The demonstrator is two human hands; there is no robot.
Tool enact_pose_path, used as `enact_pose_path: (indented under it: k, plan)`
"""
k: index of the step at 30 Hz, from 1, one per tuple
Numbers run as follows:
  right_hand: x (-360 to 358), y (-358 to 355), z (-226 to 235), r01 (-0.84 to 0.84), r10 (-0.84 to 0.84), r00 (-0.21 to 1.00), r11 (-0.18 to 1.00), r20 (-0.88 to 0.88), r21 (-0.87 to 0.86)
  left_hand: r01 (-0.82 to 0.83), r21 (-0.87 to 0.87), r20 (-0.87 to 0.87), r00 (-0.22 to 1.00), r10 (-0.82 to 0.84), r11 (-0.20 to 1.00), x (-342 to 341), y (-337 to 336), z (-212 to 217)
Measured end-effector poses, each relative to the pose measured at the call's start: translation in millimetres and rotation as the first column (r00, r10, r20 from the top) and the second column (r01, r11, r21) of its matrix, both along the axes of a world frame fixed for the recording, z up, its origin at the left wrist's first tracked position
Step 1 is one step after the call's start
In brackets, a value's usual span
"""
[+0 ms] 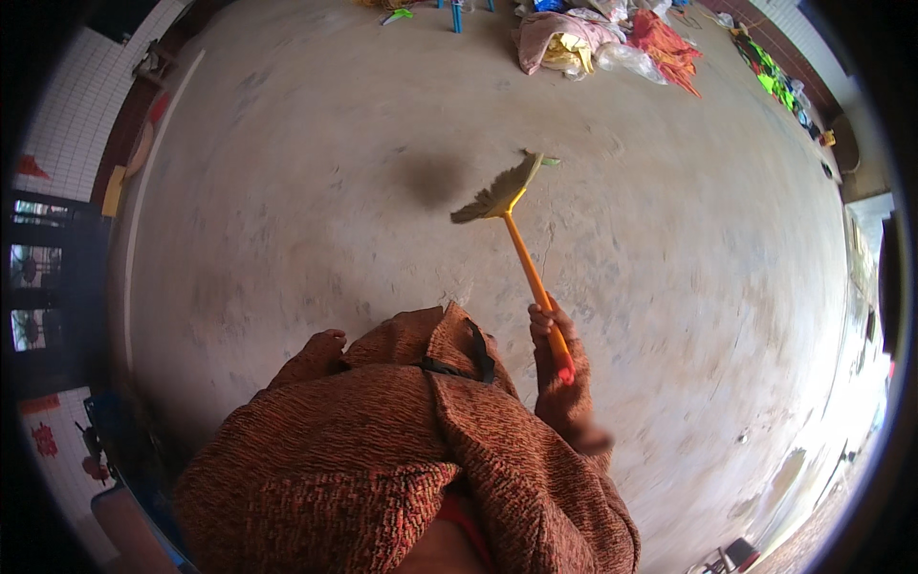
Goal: The person sweeps a concrete floor with a yellow broom, moving debris and dust toward a pile of bags and other items. The person navigates around a parked blue three-wheeled vehicle and various scattered objects while sweeping.
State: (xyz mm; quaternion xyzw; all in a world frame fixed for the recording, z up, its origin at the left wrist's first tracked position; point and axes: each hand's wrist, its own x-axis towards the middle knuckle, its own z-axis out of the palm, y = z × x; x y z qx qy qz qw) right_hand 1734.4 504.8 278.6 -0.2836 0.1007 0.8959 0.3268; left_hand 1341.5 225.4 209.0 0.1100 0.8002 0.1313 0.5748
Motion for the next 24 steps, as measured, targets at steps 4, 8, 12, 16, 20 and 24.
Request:
enact_pose_path:
  k: [4,8,12,16,20,24]
  plan:
    - [-5,11,-26,0.102,-0.1,0.987,0.995,-0.123,0.005,0.487,0.148,-0.267,0.858,-0.439,0.861,-33,-63,-40]
    - [36,14,-42,0.278,-0.279,0.959,0.96,-0.048,-0.04,0.874,-0.155,-0.327,0.395,-0.858,0.461,-25,-57,-28]
    - [91,40,-63,0.083,-0.096,0.986,0.991,0.134,0.104,0.925,-0.202,-0.204,0.282,-0.938,0.322,-23,-27,-40]
    - [80,63,-18,0.193,-0.18,0.955,0.981,0.236,-0.034,0.875,-0.071,-0.215,0.455,-0.864,0.478,-50,34,-92]
    - [51,84,22,0.003,-0.005,0.998,1.0,0.055,0.023,0.406,0.12,-0.094,0.913,-0.397,0.906,-78,103,-148]
    - [20,90,45,0.027,-0.027,0.999,1.0,0.02,0.002,0.168,0.147,0.011,0.985,-0.172,0.975,-106,143,-171]
